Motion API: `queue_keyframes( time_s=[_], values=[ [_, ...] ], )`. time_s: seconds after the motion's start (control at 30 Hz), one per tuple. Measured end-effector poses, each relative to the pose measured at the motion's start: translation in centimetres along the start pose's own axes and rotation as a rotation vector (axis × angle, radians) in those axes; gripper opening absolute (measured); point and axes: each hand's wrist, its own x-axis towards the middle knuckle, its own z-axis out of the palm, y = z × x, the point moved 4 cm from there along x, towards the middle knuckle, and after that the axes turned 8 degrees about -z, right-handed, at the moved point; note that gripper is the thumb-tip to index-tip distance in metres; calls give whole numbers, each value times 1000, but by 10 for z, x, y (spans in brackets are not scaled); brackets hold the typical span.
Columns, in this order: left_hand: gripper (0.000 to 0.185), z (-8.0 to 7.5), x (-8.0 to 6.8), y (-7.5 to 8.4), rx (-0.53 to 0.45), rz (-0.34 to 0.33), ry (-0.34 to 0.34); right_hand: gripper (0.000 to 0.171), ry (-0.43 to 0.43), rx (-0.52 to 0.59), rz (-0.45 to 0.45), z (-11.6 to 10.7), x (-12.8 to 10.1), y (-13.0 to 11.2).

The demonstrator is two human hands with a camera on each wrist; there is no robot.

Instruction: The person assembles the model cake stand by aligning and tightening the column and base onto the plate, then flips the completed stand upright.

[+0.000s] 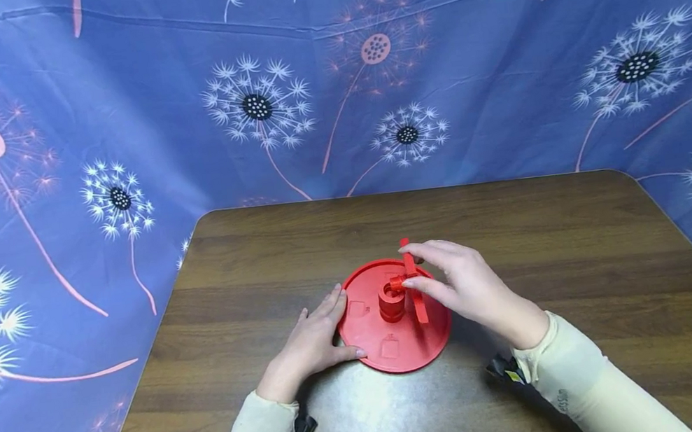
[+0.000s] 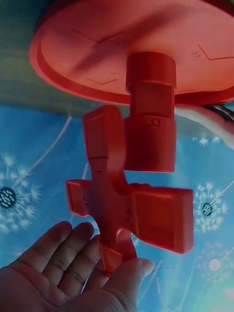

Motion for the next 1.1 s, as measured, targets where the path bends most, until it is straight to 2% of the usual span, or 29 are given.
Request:
queue_keyframes(
  time_s=[0.23,0.4,0.67,1.1],
  values=[
    [104,0,0,0,-2,16,4,44,-170,-145,-40,10,19,-11],
    [103,0,0,1,1,20,10,43,-266,-178,-67,17,28,-17],
    [104,1,0,-1,5,11,6,38,-290,-150,-76,30,39,-19],
    [104,0,-1,-2,-2,11,-4,34,-310,-129,-170,55,42,-22]
  ],
)
